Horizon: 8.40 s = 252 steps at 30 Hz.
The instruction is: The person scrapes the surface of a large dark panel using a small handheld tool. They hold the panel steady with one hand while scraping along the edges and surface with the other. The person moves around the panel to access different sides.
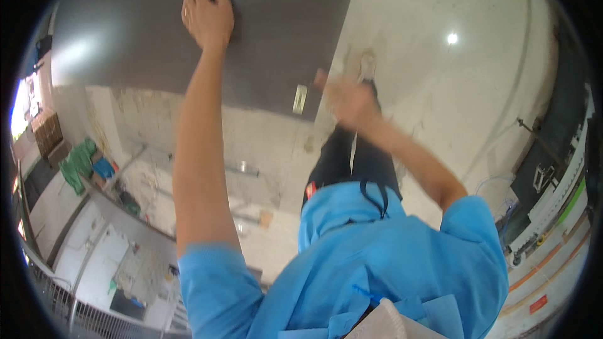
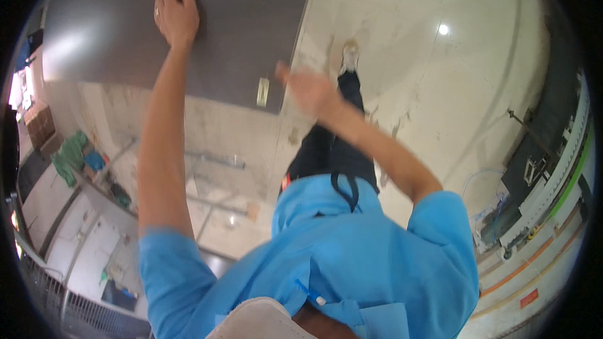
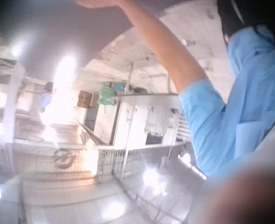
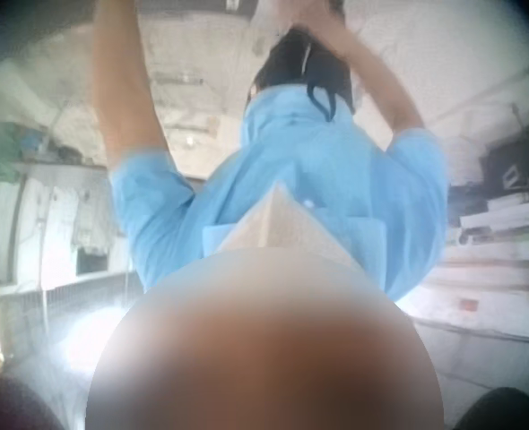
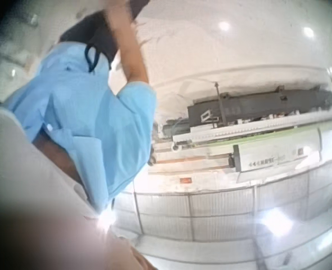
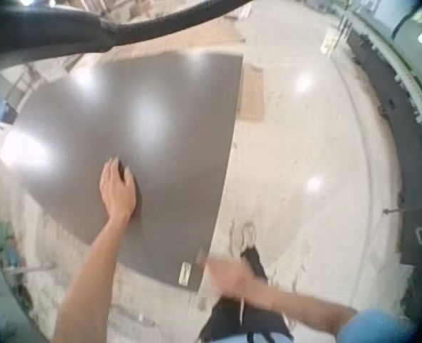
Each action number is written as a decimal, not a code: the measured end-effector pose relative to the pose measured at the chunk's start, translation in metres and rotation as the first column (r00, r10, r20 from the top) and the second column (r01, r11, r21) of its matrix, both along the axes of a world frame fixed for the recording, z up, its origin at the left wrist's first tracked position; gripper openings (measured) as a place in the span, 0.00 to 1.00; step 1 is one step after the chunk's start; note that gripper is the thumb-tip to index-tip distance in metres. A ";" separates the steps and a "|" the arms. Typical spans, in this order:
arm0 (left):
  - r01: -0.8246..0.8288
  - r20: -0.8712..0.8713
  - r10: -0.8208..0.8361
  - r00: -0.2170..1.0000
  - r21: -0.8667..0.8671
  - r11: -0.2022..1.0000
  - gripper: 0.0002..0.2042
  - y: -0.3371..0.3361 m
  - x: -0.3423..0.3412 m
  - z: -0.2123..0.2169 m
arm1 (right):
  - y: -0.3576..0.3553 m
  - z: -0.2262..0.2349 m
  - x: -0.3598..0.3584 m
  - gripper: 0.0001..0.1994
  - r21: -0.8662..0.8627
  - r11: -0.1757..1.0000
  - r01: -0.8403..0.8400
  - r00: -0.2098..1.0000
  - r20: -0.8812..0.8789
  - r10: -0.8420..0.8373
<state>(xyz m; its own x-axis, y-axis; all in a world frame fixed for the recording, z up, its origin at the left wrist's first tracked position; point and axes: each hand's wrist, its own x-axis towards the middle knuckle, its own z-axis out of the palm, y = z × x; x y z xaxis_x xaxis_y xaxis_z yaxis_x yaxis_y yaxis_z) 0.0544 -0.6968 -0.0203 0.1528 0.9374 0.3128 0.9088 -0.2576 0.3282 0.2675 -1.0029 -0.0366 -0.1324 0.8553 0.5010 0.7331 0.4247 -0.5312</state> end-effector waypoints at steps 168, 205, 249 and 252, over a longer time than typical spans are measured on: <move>-0.080 -0.167 0.068 0.984 -0.068 0.994 0.25 -0.007 0.012 0.013 | 0.232 -0.026 0.201 0.19 -0.167 0.979 0.114 0.932 -0.323 -0.164; 0.468 -0.194 -0.494 0.848 -0.165 0.868 0.26 0.170 0.412 0.012 | 0.022 -0.122 0.287 0.06 -0.892 0.367 0.265 0.489 -0.204 -0.848; -0.060 -0.257 -0.007 0.966 -0.254 0.965 0.31 -0.023 -0.015 0.030 | 0.303 0.004 0.276 0.20 -0.167 0.918 -0.359 0.917 0.121 0.381; -0.051 -0.262 -0.012 0.965 -0.234 0.971 0.30 -0.019 -0.015 0.031 | 0.372 -0.001 0.323 0.17 -0.179 0.982 -0.065 0.997 0.021 0.069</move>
